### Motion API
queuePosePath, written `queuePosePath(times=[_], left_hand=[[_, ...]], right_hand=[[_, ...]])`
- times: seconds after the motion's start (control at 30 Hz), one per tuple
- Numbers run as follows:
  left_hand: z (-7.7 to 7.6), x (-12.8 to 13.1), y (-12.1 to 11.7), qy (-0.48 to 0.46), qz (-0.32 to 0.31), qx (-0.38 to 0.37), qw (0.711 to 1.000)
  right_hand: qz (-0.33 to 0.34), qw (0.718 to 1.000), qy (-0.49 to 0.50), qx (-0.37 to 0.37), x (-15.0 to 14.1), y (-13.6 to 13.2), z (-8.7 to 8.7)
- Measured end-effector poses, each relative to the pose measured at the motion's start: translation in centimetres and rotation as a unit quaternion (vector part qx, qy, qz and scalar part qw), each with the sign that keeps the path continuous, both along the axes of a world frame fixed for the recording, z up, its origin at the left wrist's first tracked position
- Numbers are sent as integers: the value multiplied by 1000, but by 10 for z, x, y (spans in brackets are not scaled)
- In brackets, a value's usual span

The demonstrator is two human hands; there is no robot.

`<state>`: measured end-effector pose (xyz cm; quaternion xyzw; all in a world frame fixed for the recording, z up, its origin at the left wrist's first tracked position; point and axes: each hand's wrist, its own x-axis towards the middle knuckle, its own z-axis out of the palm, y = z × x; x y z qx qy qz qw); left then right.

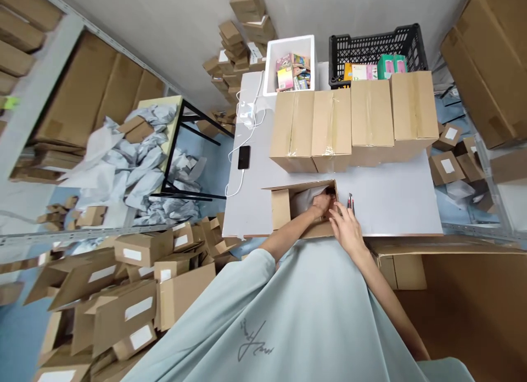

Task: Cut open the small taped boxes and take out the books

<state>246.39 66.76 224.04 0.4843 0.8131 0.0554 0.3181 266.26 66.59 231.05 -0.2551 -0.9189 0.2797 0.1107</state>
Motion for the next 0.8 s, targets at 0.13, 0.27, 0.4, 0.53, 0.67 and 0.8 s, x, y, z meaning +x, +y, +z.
queuePosePath(times=[0.13, 0.27, 0.4, 0.53, 0.67, 0.8], left_hand=[[20, -6, -11, -19, -20, -79, 997], [52, -12, -31, -45, -28, -59, 997], [102, -15, -64, -31, 24, 19, 999], [156, -23, -103, -35, 158, 144, 976], [190, -34, -127, -190, 279, 323, 884], [204, -37, -136, -245, 345, 424, 801]], right_hand=[[4, 1000, 11, -10, 3, 1, -4], [5, 999, 36, -26, 5, 2, -10], [-1, 996, 78, -44, 8, 4, -9], [0, 987, 139, -74, -2, 8, 6], [-23, 954, 232, -187, -35, 5, 31], [-73, 883, 316, -340, -74, -1, 61]])
